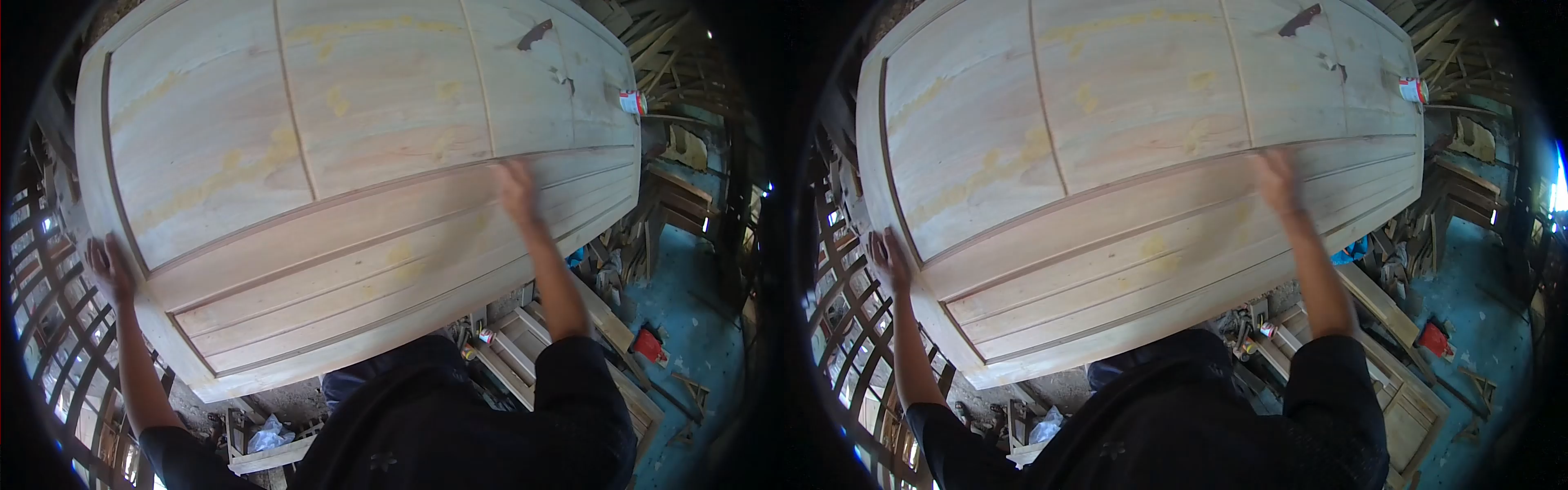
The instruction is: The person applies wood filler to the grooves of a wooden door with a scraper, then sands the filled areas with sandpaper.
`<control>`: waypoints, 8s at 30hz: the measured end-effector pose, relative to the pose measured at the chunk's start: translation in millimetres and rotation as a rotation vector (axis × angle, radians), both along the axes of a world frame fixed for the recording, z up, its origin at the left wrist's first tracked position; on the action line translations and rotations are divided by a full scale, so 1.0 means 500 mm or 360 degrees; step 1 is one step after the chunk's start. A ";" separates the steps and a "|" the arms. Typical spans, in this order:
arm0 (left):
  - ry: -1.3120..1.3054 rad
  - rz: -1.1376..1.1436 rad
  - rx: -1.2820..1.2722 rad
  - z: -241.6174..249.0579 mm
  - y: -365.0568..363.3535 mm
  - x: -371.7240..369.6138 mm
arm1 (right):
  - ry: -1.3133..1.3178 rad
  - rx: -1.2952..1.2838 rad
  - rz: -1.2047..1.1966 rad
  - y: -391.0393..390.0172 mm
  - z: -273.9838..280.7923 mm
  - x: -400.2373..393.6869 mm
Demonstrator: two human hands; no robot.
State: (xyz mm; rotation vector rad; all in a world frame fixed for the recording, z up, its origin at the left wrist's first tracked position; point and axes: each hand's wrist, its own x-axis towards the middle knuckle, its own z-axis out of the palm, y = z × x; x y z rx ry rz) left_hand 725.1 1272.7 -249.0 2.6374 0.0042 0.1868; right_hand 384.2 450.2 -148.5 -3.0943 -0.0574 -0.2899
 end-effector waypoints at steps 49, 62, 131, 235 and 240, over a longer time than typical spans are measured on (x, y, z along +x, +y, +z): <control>0.0033 -0.0037 0.0210 -0.004 0.034 0.001 | -0.0030 0.0289 -0.0379 0.013 0.036 0.026; -0.0024 0.0126 -0.0112 0.032 -0.045 -0.013 | 0.0071 0.0847 0.0377 0.587 -0.022 0.247; -0.0026 0.0154 0.0117 0.084 -0.097 -0.031 | -0.0443 0.0247 -0.0271 0.451 -0.054 1.076; -0.0091 0.0077 0.0023 0.078 -0.091 -0.025 | -0.0396 0.0592 -0.0374 0.564 -0.048 0.691; -0.0059 0.0113 0.0004 0.075 -0.092 -0.023 | -0.0404 0.0263 -0.0325 0.438 -0.071 1.030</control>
